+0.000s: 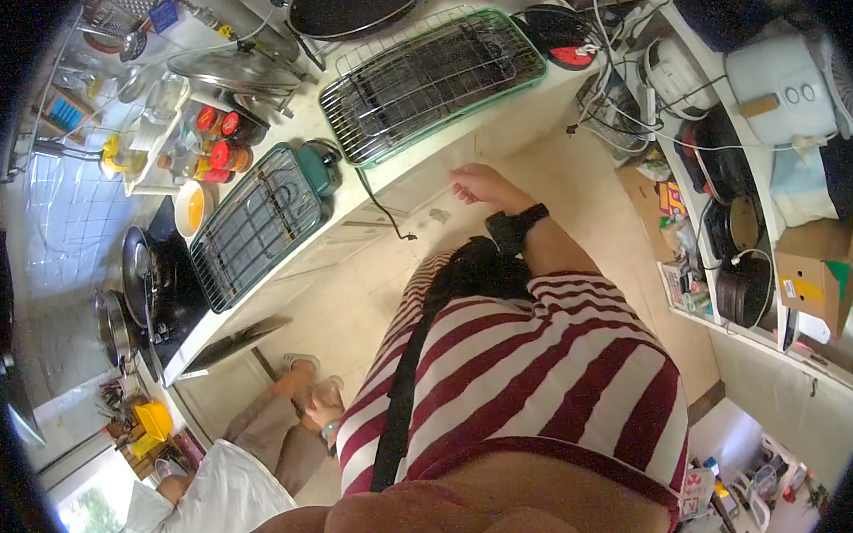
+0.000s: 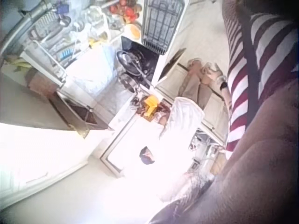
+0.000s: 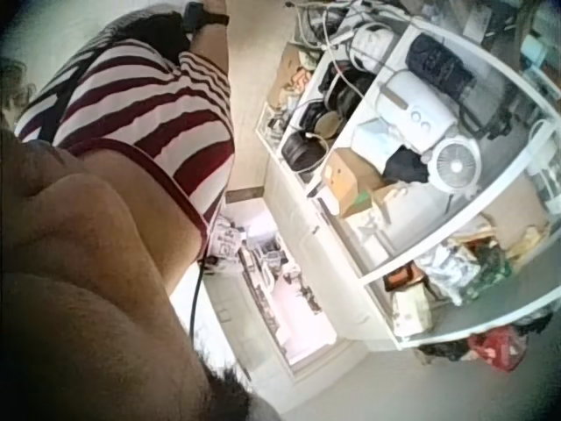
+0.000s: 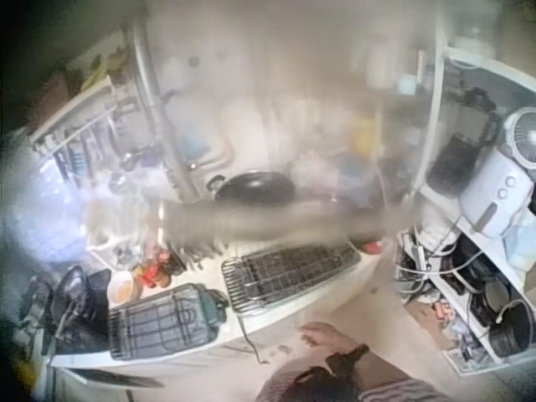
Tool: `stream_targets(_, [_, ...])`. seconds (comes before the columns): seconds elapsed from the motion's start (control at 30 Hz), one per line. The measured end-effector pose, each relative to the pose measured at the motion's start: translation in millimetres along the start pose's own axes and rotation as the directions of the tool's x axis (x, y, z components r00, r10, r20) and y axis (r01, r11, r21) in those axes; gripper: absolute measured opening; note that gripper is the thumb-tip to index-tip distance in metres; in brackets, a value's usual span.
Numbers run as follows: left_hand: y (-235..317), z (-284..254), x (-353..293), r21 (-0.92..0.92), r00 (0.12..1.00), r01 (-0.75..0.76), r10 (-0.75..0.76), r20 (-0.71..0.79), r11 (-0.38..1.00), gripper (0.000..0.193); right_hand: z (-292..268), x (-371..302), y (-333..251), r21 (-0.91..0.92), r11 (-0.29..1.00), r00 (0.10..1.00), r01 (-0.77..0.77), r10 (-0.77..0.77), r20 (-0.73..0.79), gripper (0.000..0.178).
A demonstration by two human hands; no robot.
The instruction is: The person assembles two countertop electric grills by placing wire racks and drip trays into the units. They then move to the sink to wash a metal bowl and scrub the sink basin with a sponge before rinsing their hands.
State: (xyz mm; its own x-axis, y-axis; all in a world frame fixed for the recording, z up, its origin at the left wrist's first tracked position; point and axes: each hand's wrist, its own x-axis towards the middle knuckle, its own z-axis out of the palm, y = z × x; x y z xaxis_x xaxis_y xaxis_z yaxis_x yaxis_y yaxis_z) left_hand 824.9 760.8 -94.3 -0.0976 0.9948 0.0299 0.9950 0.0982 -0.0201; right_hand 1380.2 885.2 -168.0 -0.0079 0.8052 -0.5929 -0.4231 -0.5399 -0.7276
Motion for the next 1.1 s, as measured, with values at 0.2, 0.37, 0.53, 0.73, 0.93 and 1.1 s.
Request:
stream_targets(0.2, [-93.7, 72.7, -108.1, 0.258, 0.747, 0.280, -0.379, 0.546, 0.925, 0.060, 1.2, -7.1, 12.6, -0.077, 0.997, 0.999, 0.017, -0.014, 0.034, 0.027])
stream_targets(0.37, [-155.5, 128.7, -217.7, 0.246, 0.655, 0.149, -0.282, 0.702, 0.958, 0.061, 15.9, -17.2, 15.1, 0.075, 0.996, 0.969, -0.038, 0.018, 0.245, 0.054])
stream_targets(0.53, [-94.1, 75.1, -244.6, 0.061, 0.513, 0.759, -0.653, 0.557, 0.648, 0.066, 96.6, -103.4, -2.7, 0.674, 0.716, 0.728, -0.181, -0.363, 0.582, 0.090])
stream_targets(0.73, [-123.5, 35.2, -393.7, -0.270, 0.658, 0.752, -0.709, 0.255, 0.601, 0.065, 255.5, -226.1, 7.7, 0.476, 0.814, 0.466, -0.332, -0.298, 0.833, 0.096])
stream_targets(0.93, [-86.1, -101.3, -434.5, -0.440, 0.773, -0.414, -0.563, 0.292, -0.797, 0.084, 322.9, -314.8, 79.7, 0.276, 0.852, 0.353, -0.444, -0.117, 0.928, 0.101])
stream_targets(1.1, [-94.9, -175.8, -469.6, -0.259, 0.639, -0.749, -0.768, -0.041, -0.609, 0.082, 356.5, -386.7, 120.6, 0.064, 0.910, 0.267, -0.411, 0.053, 0.962, 0.097])
